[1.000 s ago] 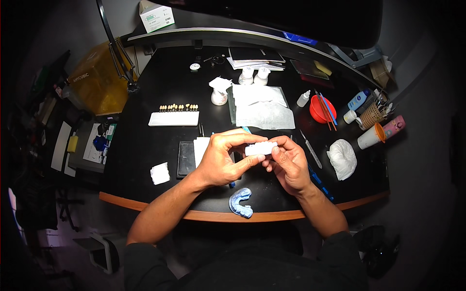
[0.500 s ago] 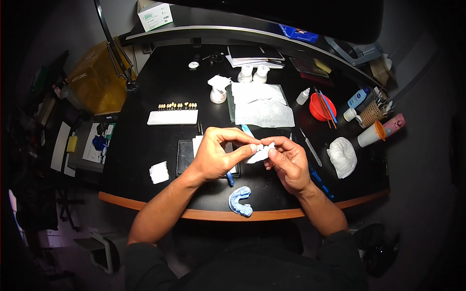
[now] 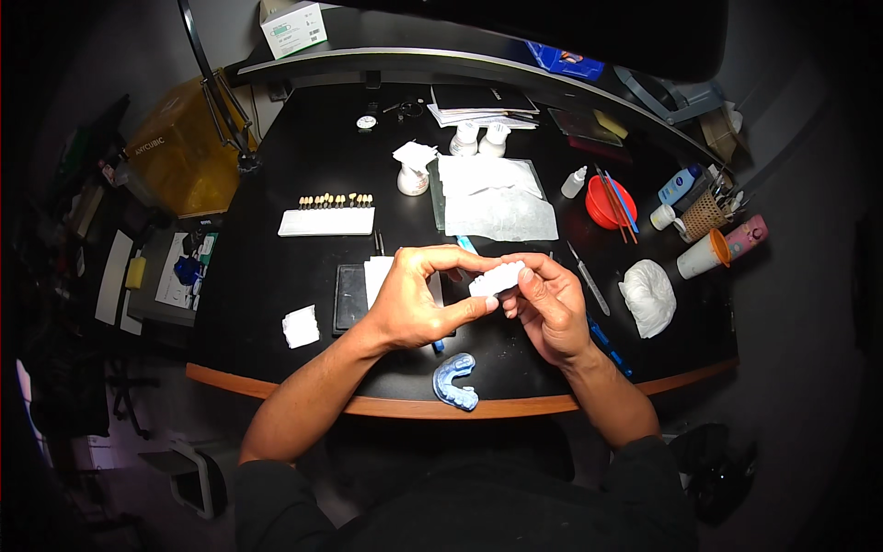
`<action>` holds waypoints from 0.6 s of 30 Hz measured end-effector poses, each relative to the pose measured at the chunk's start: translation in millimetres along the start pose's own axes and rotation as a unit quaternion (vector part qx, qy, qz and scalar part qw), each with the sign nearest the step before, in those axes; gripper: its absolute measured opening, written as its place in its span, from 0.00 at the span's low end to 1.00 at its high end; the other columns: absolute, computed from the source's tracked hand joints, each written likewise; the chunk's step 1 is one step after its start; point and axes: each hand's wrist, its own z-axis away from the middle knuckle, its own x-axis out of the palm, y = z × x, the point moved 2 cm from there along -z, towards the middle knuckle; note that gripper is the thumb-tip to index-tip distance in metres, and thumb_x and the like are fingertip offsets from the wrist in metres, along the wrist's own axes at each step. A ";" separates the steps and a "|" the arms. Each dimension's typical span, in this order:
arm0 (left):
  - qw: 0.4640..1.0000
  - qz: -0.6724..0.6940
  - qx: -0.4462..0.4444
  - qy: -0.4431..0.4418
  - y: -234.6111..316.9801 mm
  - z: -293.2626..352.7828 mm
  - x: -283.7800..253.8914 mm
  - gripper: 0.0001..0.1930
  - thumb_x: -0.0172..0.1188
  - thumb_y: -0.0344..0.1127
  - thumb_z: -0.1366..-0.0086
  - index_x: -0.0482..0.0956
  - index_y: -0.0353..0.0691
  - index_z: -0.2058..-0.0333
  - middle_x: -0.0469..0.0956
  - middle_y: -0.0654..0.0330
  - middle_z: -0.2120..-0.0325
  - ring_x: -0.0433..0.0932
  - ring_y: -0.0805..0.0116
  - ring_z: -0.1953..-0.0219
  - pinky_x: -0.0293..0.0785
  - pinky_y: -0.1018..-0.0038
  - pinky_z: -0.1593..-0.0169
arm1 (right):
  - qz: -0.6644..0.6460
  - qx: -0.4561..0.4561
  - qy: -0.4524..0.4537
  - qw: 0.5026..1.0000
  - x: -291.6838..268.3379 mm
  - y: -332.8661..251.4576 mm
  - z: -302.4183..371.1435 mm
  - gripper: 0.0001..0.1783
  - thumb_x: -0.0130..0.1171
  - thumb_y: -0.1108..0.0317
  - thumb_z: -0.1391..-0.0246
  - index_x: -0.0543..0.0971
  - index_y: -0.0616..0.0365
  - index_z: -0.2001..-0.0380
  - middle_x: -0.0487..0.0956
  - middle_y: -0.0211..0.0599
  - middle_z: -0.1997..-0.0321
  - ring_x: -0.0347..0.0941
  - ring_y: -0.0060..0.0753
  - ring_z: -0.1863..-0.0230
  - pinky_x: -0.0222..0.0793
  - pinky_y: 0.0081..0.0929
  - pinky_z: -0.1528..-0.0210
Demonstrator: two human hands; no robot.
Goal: Manually refining and polishing a dental mold or prosthetic using small hand tools.
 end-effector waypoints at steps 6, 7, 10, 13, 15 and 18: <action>0.999 -0.029 0.007 0.016 0.8 -0.8 0.6 0.18 0.76 0.30 0.42 0.87 0.34 0.52 0.87 0.54 0.59 0.81 0.72 0.59 0.75 0.75 0.54 | -0.002 -0.002 0.004 1.000 2.5 1.0 0.5 0.16 0.56 0.69 0.28 0.77 0.69 0.44 0.84 0.39 0.59 0.77 0.20 0.64 0.75 0.20 0.59; 0.999 -0.029 0.007 0.016 -0.8 -0.7 0.7 0.18 0.76 0.30 0.42 0.87 0.34 0.52 0.87 0.54 0.59 0.81 0.72 0.59 0.75 0.75 0.54 | -0.001 -0.003 0.005 1.000 2.6 1.1 0.8 0.16 0.56 0.69 0.28 0.77 0.69 0.44 0.84 0.40 0.59 0.78 0.20 0.64 0.75 0.20 0.59; 0.999 -0.027 0.016 0.014 -3.0 -0.5 0.3 0.18 0.76 0.31 0.42 0.87 0.36 0.52 0.87 0.54 0.60 0.81 0.72 0.59 0.75 0.75 0.54 | -0.002 -0.005 0.000 1.000 0.0 2.5 1.6 0.16 0.56 0.69 0.29 0.77 0.69 0.44 0.84 0.40 0.59 0.78 0.20 0.65 0.76 0.20 0.60; 0.999 -0.030 0.017 0.011 -3.2 -1.7 1.1 0.19 0.76 0.31 0.42 0.87 0.36 0.51 0.86 0.54 0.60 0.81 0.72 0.59 0.75 0.75 0.54 | -0.005 -0.004 0.003 1.000 -0.9 3.1 1.4 0.16 0.56 0.69 0.29 0.77 0.69 0.45 0.84 0.40 0.58 0.78 0.20 0.65 0.76 0.19 0.60; 1.000 -0.024 0.014 0.012 -2.3 -0.5 0.1 0.19 0.75 0.31 0.42 0.87 0.36 0.51 0.86 0.54 0.60 0.81 0.72 0.59 0.75 0.75 0.55 | -0.005 -0.007 -0.001 1.000 0.4 2.9 0.3 0.16 0.56 0.69 0.29 0.77 0.69 0.45 0.84 0.40 0.58 0.78 0.20 0.64 0.76 0.19 0.60; 0.999 -0.028 0.013 0.013 -1.4 -2.1 0.2 0.19 0.75 0.30 0.42 0.87 0.36 0.51 0.86 0.54 0.60 0.80 0.72 0.60 0.75 0.75 0.55 | -0.002 -0.013 -0.004 1.000 -0.1 2.8 -0.4 0.15 0.57 0.69 0.29 0.77 0.68 0.45 0.84 0.40 0.58 0.79 0.20 0.64 0.77 0.19 0.60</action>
